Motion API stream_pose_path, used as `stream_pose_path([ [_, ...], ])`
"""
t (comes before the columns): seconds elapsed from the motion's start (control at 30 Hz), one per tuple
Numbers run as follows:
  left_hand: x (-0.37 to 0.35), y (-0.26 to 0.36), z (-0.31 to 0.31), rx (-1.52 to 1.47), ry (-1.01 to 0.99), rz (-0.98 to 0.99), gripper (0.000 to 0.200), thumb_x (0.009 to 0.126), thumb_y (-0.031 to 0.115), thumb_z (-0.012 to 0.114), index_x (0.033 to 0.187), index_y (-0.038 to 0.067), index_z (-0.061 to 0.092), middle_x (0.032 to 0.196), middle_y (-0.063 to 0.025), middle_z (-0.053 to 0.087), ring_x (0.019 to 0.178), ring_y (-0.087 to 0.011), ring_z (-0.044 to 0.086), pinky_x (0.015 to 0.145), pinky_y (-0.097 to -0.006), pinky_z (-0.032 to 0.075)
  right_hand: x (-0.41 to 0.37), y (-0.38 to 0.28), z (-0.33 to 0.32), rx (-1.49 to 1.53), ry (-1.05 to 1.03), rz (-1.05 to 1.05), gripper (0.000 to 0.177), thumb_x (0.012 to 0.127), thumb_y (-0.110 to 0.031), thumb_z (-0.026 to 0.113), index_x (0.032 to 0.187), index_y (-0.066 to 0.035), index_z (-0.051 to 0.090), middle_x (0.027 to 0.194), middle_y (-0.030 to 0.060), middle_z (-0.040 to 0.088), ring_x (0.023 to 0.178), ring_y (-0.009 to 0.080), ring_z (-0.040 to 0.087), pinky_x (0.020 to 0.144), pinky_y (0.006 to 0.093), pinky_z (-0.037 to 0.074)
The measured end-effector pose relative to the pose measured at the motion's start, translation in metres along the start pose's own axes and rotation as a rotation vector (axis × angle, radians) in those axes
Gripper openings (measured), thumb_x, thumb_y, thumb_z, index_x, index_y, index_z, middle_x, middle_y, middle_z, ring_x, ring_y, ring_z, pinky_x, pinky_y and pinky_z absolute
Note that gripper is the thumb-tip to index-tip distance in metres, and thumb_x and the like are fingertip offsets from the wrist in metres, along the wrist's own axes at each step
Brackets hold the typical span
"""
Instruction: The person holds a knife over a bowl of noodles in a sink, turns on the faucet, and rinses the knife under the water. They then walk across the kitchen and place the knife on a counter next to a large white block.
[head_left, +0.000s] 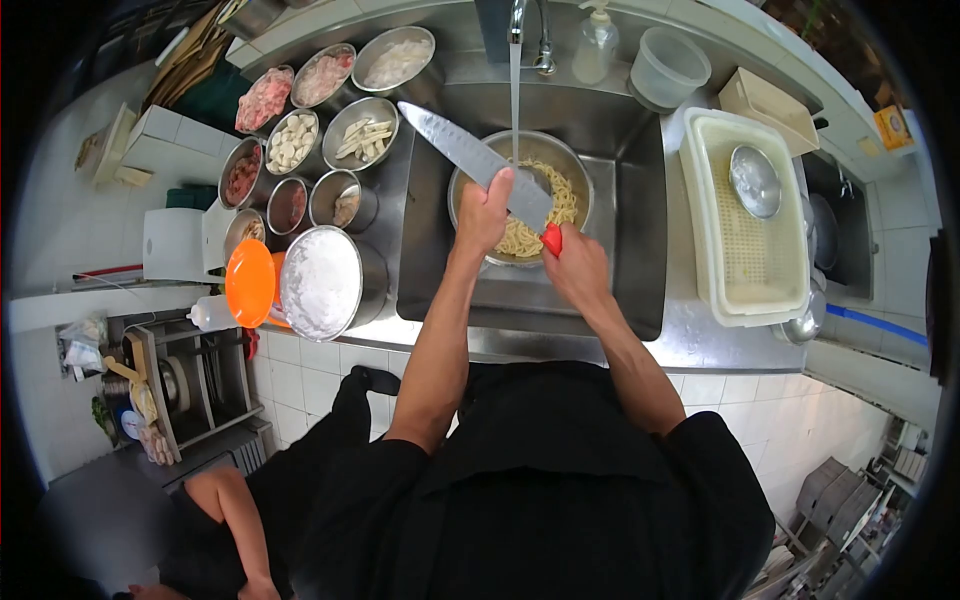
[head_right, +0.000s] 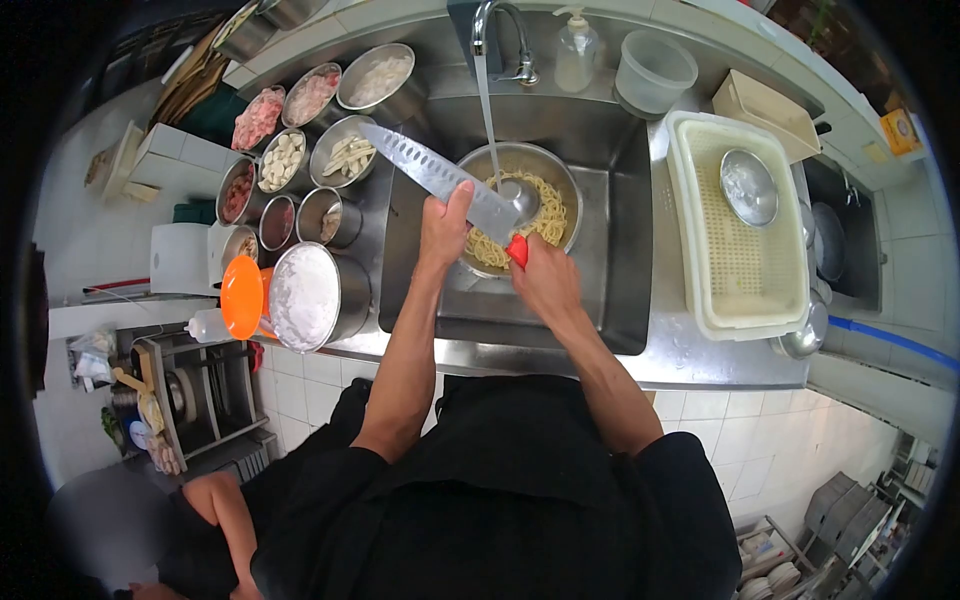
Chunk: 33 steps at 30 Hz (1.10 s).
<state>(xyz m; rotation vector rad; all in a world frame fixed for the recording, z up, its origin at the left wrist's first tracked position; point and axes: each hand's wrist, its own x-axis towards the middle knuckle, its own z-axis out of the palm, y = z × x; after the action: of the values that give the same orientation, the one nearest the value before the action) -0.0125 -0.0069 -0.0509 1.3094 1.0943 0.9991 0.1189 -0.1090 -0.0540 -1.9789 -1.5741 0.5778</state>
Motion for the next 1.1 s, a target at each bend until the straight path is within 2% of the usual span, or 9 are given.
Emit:
stream_pose_path([
  [0.43, -0.01, -0.015, -0.003, -0.086, 0.178, -0.093, 0.033, 0.092, 0.03, 0.05, 0.077, 0.003, 0.061, 0.062, -0.0008, 0.056, 0.049, -0.0064, 0.048, 0.043, -0.0228, 0.036, 0.015, -0.003, -0.002, -0.141, -0.071, -0.05, 0.018, 0.076, -0.015, 0.063, 0.084, 0.0, 0.057, 0.074, 0.0231, 0.063, 0.068, 0.0412, 0.062, 0.06, 0.0489, 0.049],
  [0.5, -0.014, -0.013, -0.003, -0.11, 0.182, -0.101, 0.033, 0.092, 0.03, 0.05, 0.076, 0.003, 0.061, 0.061, -0.0008, 0.056, 0.049, -0.0066, 0.047, 0.043, -0.0233, 0.035, 0.018, -0.001, 0.0, -0.12, -0.076, -0.189, 0.018, 0.077, -0.015, 0.061, 0.085, 0.0, 0.057, 0.075, 0.0229, 0.063, 0.068, 0.0413, 0.062, 0.061, 0.0489, 0.049],
  [0.73, -0.004, -0.013, -0.001, 0.024, 0.168, -0.163, 0.037, 0.094, 0.029, 0.047, 0.072, 0.001, 0.06, 0.059, -0.0019, 0.055, 0.048, -0.0086, 0.047, 0.045, -0.0261, 0.035, 0.03, 0.002, 0.015, -0.128, -0.176, -0.061, 0.019, 0.077, -0.013, 0.059, 0.089, 0.001, 0.054, 0.075, 0.0244, 0.063, 0.071, 0.0426, 0.062, 0.065, 0.0516, 0.048],
  [0.8, 0.001, -0.011, 0.003, 0.125, 0.145, -0.134, 0.044, 0.094, 0.034, 0.048, 0.067, 0.001, 0.059, 0.056, -0.0029, 0.053, 0.047, -0.0098, 0.047, 0.046, -0.0266, 0.037, 0.028, 0.014, 0.025, 0.107, 0.072, -0.198, 0.024, 0.08, -0.014, 0.059, 0.094, 0.003, 0.047, 0.077, 0.0263, 0.061, 0.071, 0.0449, 0.06, 0.067, 0.0525, 0.048],
  [0.83, 0.002, 0.0, 0.002, 0.181, -0.007, -0.211, 0.05, 0.092, 0.041, 0.05, 0.062, 0.001, 0.058, 0.052, -0.0039, 0.052, 0.047, -0.0111, 0.049, 0.047, -0.028, 0.037, 0.023, 0.022, 0.029, 0.104, 0.062, -0.201, 0.024, 0.08, -0.014, 0.059, 0.094, 0.003, 0.047, 0.077, 0.0263, 0.061, 0.071, 0.0449, 0.06, 0.067, 0.0525, 0.048],
  [0.93, 0.002, 0.011, -0.004, 0.157, -0.245, -0.291, 0.061, 0.088, 0.052, 0.054, 0.055, 0.001, 0.055, 0.048, -0.0035, 0.048, 0.044, -0.0132, 0.049, 0.046, -0.0298, 0.037, 0.012, 0.045, 0.018, 0.183, -0.02, -0.143, 0.026, 0.086, -0.016, 0.058, 0.096, 0.002, 0.041, 0.073, 0.0217, 0.06, 0.059, 0.0368, 0.061, 0.056, 0.0461, 0.05],
  [1.0, -0.005, 0.026, -0.008, 0.295, -0.239, -0.306, 0.056, 0.09, 0.046, 0.054, 0.055, 0.003, 0.053, 0.051, -0.0026, 0.048, 0.047, -0.009, 0.046, 0.048, -0.025, 0.039, 0.003, 0.052, 0.002, 0.737, -0.312, 0.437, 0.025, 0.09, -0.018, 0.056, 0.094, 0.001, 0.04, 0.066, 0.014, 0.057, 0.048, 0.0232, 0.058, 0.044, 0.0359, 0.047],
  [1.03, -0.007, 0.025, -0.01, 0.355, -0.234, -0.25, 0.055, 0.09, 0.044, 0.055, 0.055, 0.002, 0.053, 0.051, -0.0018, 0.048, 0.047, -0.0086, 0.045, 0.047, -0.0272, 0.037, -0.002, 0.056, -0.003, 0.835, -0.317, 0.5, 0.025, 0.091, -0.019, 0.055, 0.094, 0.001, 0.04, 0.063, 0.0085, 0.054, 0.044, 0.0137, 0.054, 0.037, 0.0284, 0.042],
  [1.1, -0.011, 0.025, -0.009, 0.418, -0.246, -0.199, 0.053, 0.09, 0.043, 0.056, 0.056, 0.002, 0.053, 0.051, -0.0022, 0.047, 0.048, -0.0084, 0.045, 0.047, -0.0291, 0.037, -0.011, 0.071, -0.006, 0.892, -0.31, 0.529, 0.023, 0.09, -0.017, 0.055, 0.092, 0.001, 0.04, 0.062, 0.0083, 0.054, 0.043, 0.0145, 0.053, 0.037, 0.0292, 0.042],
])
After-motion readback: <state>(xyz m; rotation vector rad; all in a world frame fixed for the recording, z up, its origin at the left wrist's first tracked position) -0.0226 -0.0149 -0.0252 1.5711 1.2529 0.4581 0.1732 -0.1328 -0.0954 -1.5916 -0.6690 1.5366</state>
